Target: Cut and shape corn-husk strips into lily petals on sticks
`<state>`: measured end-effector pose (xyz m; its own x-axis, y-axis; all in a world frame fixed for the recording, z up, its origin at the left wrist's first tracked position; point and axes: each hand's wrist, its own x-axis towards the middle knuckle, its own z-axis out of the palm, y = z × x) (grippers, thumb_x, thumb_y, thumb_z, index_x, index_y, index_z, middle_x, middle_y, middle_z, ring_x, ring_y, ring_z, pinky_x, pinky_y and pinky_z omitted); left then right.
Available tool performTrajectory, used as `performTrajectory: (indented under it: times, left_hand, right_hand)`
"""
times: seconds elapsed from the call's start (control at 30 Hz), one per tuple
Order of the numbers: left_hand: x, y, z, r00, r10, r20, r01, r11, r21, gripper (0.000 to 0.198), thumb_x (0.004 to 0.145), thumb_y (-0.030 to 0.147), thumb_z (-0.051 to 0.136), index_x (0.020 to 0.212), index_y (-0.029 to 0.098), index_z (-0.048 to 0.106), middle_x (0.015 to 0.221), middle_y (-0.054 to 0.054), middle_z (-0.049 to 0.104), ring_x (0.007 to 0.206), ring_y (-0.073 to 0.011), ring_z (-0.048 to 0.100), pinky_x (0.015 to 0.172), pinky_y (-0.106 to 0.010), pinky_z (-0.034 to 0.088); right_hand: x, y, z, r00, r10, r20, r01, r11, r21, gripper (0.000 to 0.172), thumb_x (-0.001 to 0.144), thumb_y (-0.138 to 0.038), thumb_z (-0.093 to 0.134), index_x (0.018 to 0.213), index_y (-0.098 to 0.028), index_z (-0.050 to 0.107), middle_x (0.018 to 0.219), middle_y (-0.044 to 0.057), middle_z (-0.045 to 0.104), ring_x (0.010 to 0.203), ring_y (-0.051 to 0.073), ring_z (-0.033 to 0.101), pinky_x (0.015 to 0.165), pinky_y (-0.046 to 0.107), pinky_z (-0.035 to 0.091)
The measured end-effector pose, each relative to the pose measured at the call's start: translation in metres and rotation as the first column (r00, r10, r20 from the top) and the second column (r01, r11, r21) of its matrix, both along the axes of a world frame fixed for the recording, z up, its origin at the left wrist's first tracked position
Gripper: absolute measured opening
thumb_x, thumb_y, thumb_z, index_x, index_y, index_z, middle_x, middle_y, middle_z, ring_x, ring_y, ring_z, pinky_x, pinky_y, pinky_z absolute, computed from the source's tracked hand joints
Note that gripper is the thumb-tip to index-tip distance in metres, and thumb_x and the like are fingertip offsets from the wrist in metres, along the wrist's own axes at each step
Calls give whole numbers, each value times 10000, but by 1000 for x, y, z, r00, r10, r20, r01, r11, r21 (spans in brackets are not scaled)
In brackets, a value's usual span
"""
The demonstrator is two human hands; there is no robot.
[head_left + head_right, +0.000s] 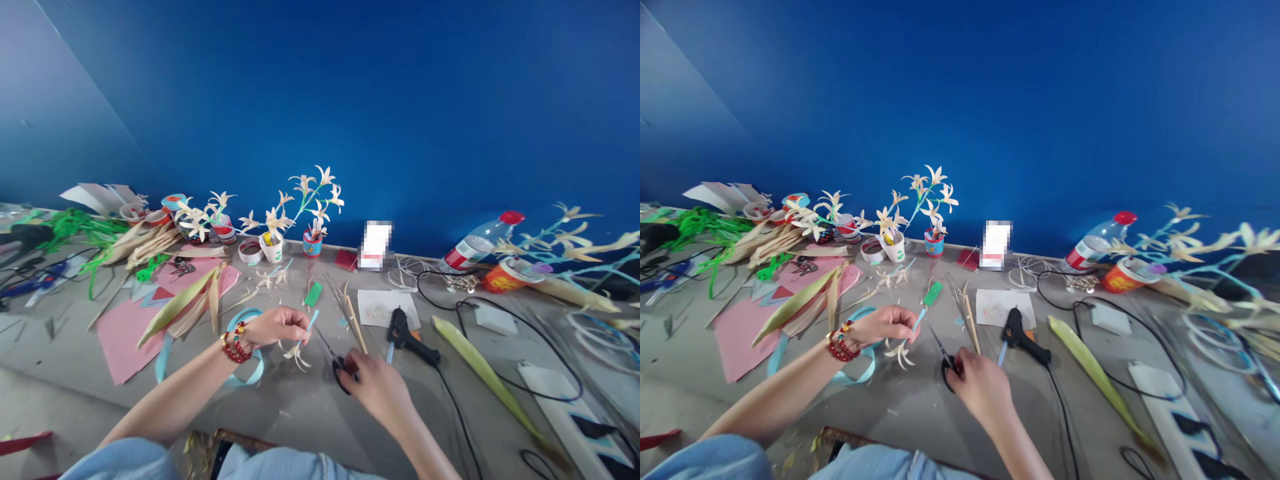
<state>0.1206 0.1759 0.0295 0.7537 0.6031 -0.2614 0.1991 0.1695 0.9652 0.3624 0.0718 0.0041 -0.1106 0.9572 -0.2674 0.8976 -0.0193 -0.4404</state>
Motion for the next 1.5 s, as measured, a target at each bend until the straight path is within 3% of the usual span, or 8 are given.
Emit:
performTrajectory:
  times: [0.07,0.17,0.23,0.3,0.83,1.2,1.37,1.5]
  left_hand:
    - [-3,0,0,1000,2,8,-2,1000,-7,249,773,388,687,720,145,671,775,-28,648,679,-111,498,670,-233,392]
    - [-4,-1,1,1000,3,16,-2,1000,-27,253,752,404,695,719,156,657,835,-42,680,735,-128,533,704,-238,413]
    - [-3,-2,4,1000,-1,13,2,999,-40,264,746,415,695,712,159,643,853,-45,687,763,-138,547,722,-242,422]
    - [1,-3,6,1000,-15,10,15,999,-51,270,742,423,695,706,162,636,863,-49,688,795,-150,558,747,-248,428]
    - [8,-12,12,994,-111,-13,109,991,-81,137,780,300,637,762,170,673,821,-34,701,758,-153,567,765,-258,429]
    - [10,-10,10,984,-132,-118,135,991,23,218,745,386,639,732,168,647,815,-41,721,773,-171,611,761,-265,473]
    - [2,18,10,947,65,-314,38,950,311,242,848,359,526,830,161,664,870,-40,724,807,-167,623,750,-251,464]
    - [3,57,0,836,325,-442,-35,835,549,167,804,306,603,709,169,615,782,-42,659,801,-204,602,735,-291,431]
  right_hand:
    - [12,-1,-5,947,-91,-308,75,995,-64,156,894,-359,509,824,-221,537,674,-4,657,482,155,617,497,244,413]
    - [23,-8,-8,577,-261,-774,114,964,-240,378,832,-585,591,884,-216,524,652,-29,588,402,99,468,414,219,393]
    - [23,-15,-7,409,-299,-862,60,952,-301,486,758,-642,686,893,-193,555,664,-19,583,428,81,425,407,203,390]
    - [18,-19,-3,352,-305,-885,3,946,-324,516,733,-652,725,869,-175,582,649,-13,586,444,70,402,400,183,371]
    - [0,-5,12,401,-300,-866,-30,940,-340,559,622,-662,787,763,-180,541,622,-30,571,501,94,512,364,146,260]
    - [0,-4,15,384,-269,-883,-21,954,-300,494,698,-621,761,709,-199,504,590,-45,519,497,93,466,511,220,402]
    - [2,-5,8,396,-228,-890,58,973,-224,496,716,-622,746,678,-212,468,570,-45,500,497,105,456,495,231,376]
    - [4,-7,3,360,-204,-911,69,979,-191,492,716,-613,746,676,-225,446,571,-38,502,516,127,463,520,259,399]
